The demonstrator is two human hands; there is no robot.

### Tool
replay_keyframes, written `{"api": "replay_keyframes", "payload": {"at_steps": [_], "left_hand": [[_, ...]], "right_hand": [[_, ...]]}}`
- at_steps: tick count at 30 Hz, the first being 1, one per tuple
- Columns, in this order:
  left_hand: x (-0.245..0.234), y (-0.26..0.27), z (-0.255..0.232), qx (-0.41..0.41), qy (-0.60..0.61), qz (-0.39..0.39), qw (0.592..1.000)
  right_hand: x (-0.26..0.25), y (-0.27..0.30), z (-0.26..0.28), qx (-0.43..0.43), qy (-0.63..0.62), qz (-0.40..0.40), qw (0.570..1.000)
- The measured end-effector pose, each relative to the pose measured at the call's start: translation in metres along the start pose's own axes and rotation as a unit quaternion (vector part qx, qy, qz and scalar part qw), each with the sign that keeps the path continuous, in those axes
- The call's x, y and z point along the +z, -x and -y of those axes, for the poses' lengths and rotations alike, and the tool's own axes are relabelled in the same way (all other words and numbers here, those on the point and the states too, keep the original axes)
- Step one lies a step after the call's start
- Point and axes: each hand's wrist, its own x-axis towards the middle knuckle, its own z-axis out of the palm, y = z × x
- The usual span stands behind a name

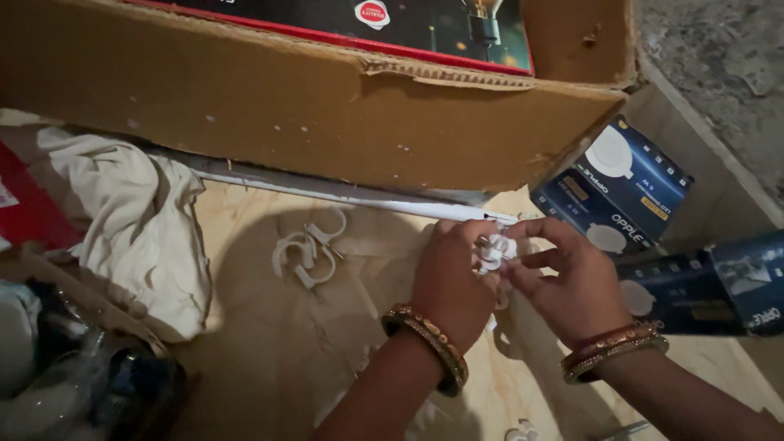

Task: The person assembles small white plastic electrical components by hand on a tiled floor. They pick up individual parts from a pile, fit them together, and place the assembled units back down. The workspace is cluttered with cardboard boxes and packaging for light bulbs and holders.

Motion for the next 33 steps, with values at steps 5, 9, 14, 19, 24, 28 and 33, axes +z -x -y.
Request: {"api": "replay_keyframes", "payload": {"at_steps": [5, 9, 14, 19, 24, 28, 33], "left_hand": [[-0.003, 0.003, -0.015, 0.041, 0.007, -0.014, 0.999], [-0.007, 0.004, -0.024, 0.059, -0.005, -0.027, 0.998], [-0.01, 0.006, -0.033, 0.045, 0.037, -0.029, 0.998], [-0.019, 0.009, -0.044, 0.037, 0.072, -0.01, 0.997], [-0.017, 0.009, -0.056, -0.019, 0.035, 0.004, 0.999], [-0.018, 0.008, -0.062, -0.035, -0.016, 0.014, 0.999], [-0.022, 0.012, -0.07, -0.081, 0.062, 0.06, 0.993]], "right_hand": [[-0.008, 0.011, 0.016, 0.01, 0.009, -0.001, 1.0], [-0.014, 0.014, 0.018, -0.035, -0.016, -0.002, 0.999], [-0.022, 0.017, 0.016, -0.027, -0.089, 0.031, 0.995], [-0.026, 0.021, 0.026, 0.07, -0.188, 0.032, 0.979], [-0.028, 0.021, 0.027, 0.11, -0.204, 0.016, 0.973], [-0.031, 0.018, 0.022, 0.13, -0.221, 0.003, 0.967], [-0.034, 0.021, 0.02, 0.141, -0.221, -0.015, 0.965]]}}
